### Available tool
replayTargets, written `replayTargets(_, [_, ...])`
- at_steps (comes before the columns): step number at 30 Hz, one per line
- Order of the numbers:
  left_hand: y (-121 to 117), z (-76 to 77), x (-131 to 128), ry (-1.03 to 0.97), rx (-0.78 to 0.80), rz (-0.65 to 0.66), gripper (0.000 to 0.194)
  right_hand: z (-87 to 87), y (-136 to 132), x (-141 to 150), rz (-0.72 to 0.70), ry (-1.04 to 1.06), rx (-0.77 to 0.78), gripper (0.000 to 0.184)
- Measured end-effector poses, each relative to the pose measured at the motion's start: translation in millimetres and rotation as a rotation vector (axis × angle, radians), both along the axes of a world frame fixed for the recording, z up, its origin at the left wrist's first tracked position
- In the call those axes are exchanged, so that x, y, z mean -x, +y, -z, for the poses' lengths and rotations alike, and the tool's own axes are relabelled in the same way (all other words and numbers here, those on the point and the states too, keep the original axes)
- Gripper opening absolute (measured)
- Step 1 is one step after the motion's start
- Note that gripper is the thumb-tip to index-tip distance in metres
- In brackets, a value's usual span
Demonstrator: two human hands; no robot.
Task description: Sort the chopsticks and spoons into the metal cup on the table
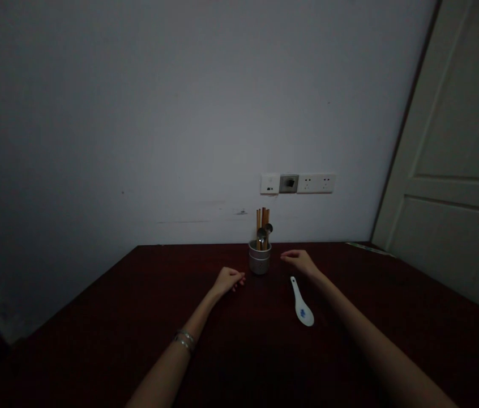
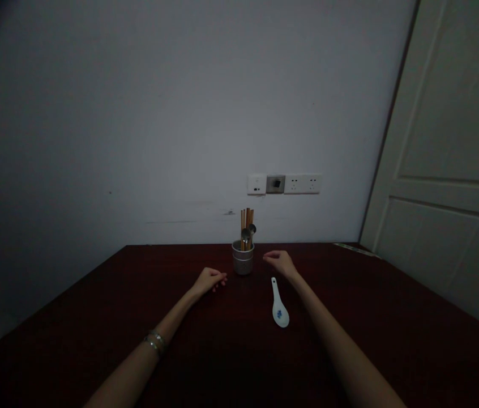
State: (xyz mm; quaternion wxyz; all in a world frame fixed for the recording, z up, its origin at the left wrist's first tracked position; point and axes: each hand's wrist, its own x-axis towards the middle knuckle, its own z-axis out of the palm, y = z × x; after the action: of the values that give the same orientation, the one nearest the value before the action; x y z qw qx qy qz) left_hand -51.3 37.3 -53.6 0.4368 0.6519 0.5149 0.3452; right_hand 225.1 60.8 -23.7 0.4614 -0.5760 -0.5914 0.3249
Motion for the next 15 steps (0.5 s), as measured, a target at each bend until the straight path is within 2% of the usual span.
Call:
replayTargets(5, [-1.3, -0.4, -0.3, 0.018, -0.013, 0.0, 0.031, 17.2, -27.1, -15.6, -0.074, 0.1, 0.105, 0.027])
replayTargets(9, [-0.6, 0.9, -0.3, 0.037, -0.018, -0.006, 0.032, 14.0, -40.8, -20.7, -0.146, 0.15, 0.22, 0.034])
replayTargets(15, [-0.6, 2.0, 0.8, 0.033, -0.035, 0.001, 0.034, 6.3, -41.1, -21.3, -0.235, 0.119, 0.3, 0.036])
